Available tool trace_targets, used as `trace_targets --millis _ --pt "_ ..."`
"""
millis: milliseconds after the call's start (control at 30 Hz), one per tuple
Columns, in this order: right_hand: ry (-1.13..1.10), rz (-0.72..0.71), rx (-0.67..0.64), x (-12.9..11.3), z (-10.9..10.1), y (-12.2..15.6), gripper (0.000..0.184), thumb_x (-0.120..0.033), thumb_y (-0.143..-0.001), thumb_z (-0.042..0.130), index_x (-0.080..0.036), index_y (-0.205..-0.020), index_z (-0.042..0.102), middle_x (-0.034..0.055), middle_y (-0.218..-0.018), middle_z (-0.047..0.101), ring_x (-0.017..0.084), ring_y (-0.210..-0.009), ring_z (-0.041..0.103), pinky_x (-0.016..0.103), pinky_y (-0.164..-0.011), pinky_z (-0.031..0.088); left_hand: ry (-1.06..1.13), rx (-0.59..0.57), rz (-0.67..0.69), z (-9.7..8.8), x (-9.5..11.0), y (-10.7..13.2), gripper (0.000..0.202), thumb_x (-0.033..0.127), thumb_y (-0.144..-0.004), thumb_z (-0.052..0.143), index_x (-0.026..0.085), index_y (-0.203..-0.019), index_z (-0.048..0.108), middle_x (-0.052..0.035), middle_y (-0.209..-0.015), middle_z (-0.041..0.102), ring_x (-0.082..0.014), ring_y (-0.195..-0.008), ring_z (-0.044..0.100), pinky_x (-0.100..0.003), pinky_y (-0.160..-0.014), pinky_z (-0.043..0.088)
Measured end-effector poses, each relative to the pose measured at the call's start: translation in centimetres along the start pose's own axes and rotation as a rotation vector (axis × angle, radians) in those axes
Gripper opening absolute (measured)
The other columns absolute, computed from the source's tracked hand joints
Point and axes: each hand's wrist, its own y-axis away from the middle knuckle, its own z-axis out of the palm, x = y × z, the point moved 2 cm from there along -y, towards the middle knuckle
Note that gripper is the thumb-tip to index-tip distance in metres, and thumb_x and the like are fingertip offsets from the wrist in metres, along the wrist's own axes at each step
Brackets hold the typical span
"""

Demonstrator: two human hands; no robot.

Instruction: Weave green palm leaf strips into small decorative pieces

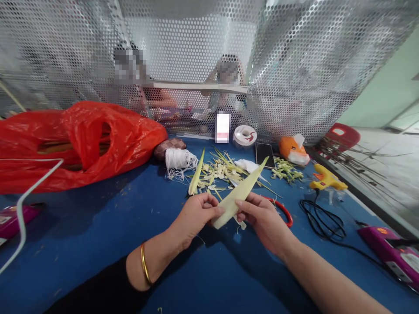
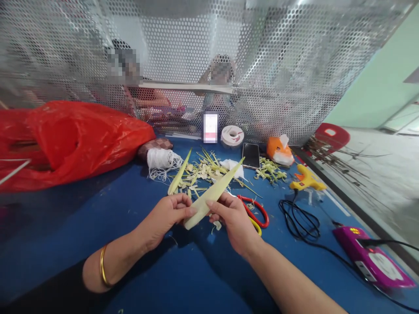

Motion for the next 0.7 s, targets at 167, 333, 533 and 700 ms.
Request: trace_targets --millis 167,333,533,700 --pt "-0.015 -0.002 0.016 -0.1 -0.1 0.0 0.032 -0.029 -0.064 0.084 -0.016 -0.091 0.074 0.0053 -0.087 0.071 0.015 -0.075 0.061 0.026 -0.069 0.049 0.042 0.023 0.011 -0.2 -0.1 -0.2 0.021 0.025 -0.065 0.074 0.019 -0.069 0.055 0.0026 -0.057 0.059 -0.0099 -0.052 0.054 -0.023 -0.055 0.044" --pt "-0.065 -0.02 0.009 -0.3 -0.4 0.0 0.033 -0.025 -0.065 0.083 -0.019 -0.096 0.072 0.002 -0.086 0.066 0.01 -0.065 0.053 0.021 -0.056 0.045 0.178 0.063 0.018 -0.8 0.4 -0.3 0.029 0.027 -0.063 0.08 0.017 -0.072 0.055 0.0016 -0.062 0.061 -0.008 -0.052 0.054 -0.019 -0.05 0.042" --pt "-0.038 -0.009 0.049 -0.5 -0.6 0.1 0.026 -0.029 -0.064 0.084 -0.019 -0.085 0.073 -0.0006 -0.075 0.064 0.008 -0.059 0.049 0.023 -0.058 0.044 0.38 0.097 0.053 -2.0 1.3 -0.6 0.034 0.026 -0.06 0.085 0.015 -0.077 0.058 0.0009 -0.067 0.062 -0.0085 -0.054 0.058 -0.018 -0.049 0.046" --pt "-0.004 -0.036 0.055 -0.8 -0.6 0.2 0.028 -0.029 -0.067 0.082 -0.019 -0.091 0.072 0.0031 -0.082 0.069 0.01 -0.064 0.052 0.025 -0.061 0.045 0.3 0.29 0.192 -4.0 2.6 -1.0 0.037 0.024 -0.057 0.084 0.013 -0.088 0.066 -0.0012 -0.071 0.066 -0.0086 -0.055 0.057 -0.018 -0.049 0.045"
